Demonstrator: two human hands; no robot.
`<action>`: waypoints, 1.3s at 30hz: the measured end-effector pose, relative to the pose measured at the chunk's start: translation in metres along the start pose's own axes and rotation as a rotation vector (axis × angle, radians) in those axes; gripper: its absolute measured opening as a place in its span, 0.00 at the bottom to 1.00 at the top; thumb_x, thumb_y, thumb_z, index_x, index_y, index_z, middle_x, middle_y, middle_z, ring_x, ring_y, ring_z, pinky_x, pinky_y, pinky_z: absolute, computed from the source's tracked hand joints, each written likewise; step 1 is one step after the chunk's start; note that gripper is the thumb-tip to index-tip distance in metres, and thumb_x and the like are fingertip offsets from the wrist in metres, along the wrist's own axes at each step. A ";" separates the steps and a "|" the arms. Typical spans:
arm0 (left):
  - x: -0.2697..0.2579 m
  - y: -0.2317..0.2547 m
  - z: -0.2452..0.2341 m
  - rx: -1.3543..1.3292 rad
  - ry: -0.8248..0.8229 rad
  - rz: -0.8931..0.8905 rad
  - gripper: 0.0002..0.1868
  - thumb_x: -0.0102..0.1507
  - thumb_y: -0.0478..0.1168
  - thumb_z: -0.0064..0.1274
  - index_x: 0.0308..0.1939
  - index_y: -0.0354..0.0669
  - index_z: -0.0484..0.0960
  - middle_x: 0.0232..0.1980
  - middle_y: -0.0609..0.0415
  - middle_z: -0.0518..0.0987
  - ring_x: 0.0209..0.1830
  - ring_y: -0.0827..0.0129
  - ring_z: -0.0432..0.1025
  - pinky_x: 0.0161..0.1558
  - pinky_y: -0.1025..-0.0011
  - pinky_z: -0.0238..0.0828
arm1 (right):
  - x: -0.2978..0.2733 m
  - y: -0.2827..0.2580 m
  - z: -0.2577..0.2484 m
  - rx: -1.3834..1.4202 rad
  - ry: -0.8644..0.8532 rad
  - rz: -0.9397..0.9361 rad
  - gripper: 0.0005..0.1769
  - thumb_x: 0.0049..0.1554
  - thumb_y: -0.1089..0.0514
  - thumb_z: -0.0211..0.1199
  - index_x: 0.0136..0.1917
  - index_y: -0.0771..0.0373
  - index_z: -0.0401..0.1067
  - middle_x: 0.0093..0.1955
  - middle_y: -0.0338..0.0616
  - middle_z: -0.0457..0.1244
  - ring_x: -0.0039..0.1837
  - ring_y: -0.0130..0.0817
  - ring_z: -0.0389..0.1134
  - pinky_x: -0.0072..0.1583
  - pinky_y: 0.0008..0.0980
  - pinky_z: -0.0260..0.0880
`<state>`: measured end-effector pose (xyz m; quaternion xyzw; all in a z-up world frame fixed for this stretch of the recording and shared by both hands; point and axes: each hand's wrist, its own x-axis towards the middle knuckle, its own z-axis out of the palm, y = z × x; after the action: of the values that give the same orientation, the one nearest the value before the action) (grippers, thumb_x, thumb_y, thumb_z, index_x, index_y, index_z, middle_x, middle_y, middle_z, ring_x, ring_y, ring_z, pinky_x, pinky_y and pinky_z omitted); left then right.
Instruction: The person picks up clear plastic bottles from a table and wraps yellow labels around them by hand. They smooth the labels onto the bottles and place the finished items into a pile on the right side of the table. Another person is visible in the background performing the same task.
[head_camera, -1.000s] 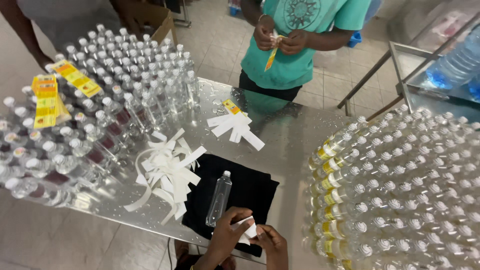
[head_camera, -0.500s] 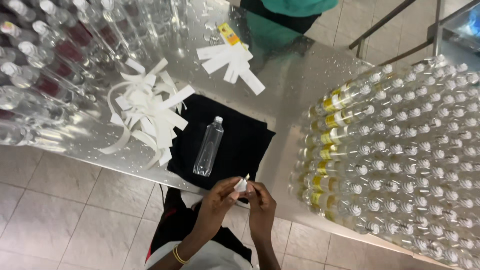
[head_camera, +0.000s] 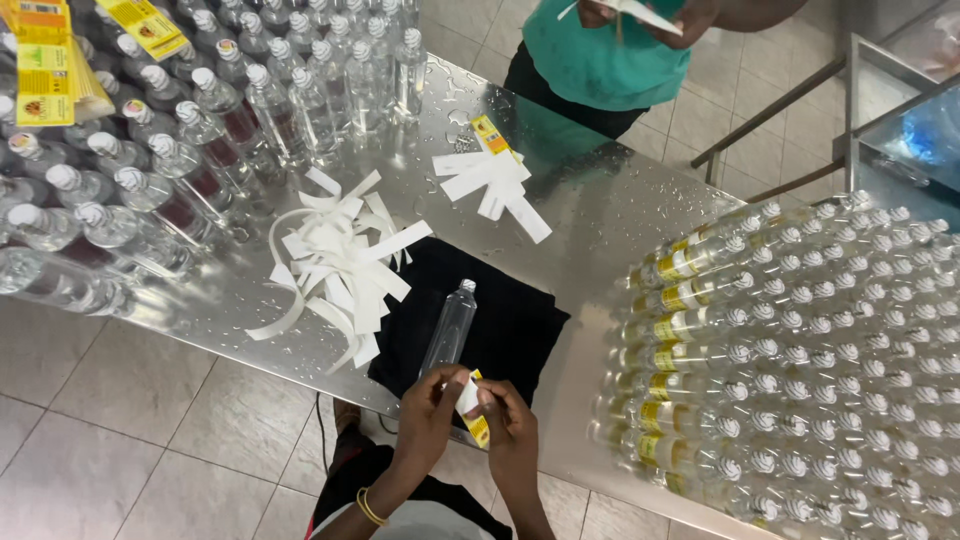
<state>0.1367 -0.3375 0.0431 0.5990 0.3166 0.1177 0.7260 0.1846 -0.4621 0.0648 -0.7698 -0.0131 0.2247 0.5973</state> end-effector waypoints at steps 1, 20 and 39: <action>0.008 -0.003 -0.004 0.001 0.021 -0.066 0.13 0.72 0.48 0.55 0.42 0.45 0.90 0.36 0.60 0.84 0.36 0.76 0.74 0.43 0.72 0.70 | 0.004 0.000 0.007 0.030 -0.006 -0.030 0.17 0.65 0.48 0.63 0.55 0.61 0.83 0.36 0.43 0.74 0.43 0.31 0.76 0.48 0.31 0.70; 0.220 -0.028 -0.195 -0.278 0.513 -0.056 0.07 0.75 0.38 0.52 0.53 0.42 0.84 0.55 0.52 0.83 0.58 0.63 0.77 0.54 0.62 0.89 | 0.039 0.001 0.015 0.631 0.577 -0.036 0.11 0.72 0.51 0.59 0.59 0.60 0.73 0.49 0.44 0.67 0.55 0.35 0.71 0.59 0.39 0.75; 0.081 -0.022 -0.094 -0.651 -0.467 -0.722 0.17 0.70 0.46 0.58 0.59 0.41 0.79 0.50 0.48 0.85 0.46 0.62 0.80 0.44 0.67 0.80 | -0.036 -0.015 0.041 -0.595 -0.191 -0.505 0.19 0.68 0.68 0.60 0.68 0.51 0.76 0.80 0.46 0.61 0.86 0.57 0.53 0.75 0.52 0.73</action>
<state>0.1382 -0.2239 -0.0108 0.2065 0.2796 -0.1839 0.9194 0.1411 -0.4313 0.0834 -0.8573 -0.3220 0.1277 0.3809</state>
